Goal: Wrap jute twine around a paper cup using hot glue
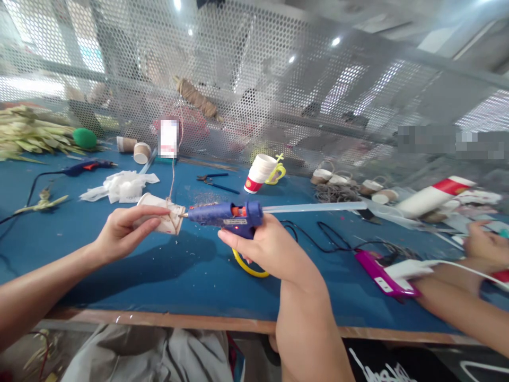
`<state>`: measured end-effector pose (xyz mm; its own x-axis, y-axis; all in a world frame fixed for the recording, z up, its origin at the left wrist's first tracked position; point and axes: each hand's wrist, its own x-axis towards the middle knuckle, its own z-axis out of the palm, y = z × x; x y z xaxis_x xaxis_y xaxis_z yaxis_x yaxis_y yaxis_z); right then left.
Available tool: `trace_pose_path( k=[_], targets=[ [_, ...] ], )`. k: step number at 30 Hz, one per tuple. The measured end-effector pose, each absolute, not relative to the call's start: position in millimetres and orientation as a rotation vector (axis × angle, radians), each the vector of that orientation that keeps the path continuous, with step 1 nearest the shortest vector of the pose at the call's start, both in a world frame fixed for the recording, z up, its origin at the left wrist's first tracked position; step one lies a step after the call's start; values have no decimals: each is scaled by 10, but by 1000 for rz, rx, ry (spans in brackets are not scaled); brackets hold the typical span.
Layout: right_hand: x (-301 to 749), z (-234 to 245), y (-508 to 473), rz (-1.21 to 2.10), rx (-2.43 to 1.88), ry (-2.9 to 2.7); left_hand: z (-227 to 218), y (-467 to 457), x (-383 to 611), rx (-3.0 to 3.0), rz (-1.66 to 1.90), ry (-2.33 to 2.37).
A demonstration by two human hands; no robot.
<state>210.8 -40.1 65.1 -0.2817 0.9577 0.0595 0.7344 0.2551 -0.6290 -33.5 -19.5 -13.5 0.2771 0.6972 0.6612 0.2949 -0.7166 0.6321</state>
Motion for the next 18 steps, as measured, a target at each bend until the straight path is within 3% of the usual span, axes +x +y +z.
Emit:
trace_pose_path(
  k=[18],
  targets=[
    [2115, 654, -400, 713, -1503, -2129, -131, -196, -339, 2185, 1442, 898]
  ],
)
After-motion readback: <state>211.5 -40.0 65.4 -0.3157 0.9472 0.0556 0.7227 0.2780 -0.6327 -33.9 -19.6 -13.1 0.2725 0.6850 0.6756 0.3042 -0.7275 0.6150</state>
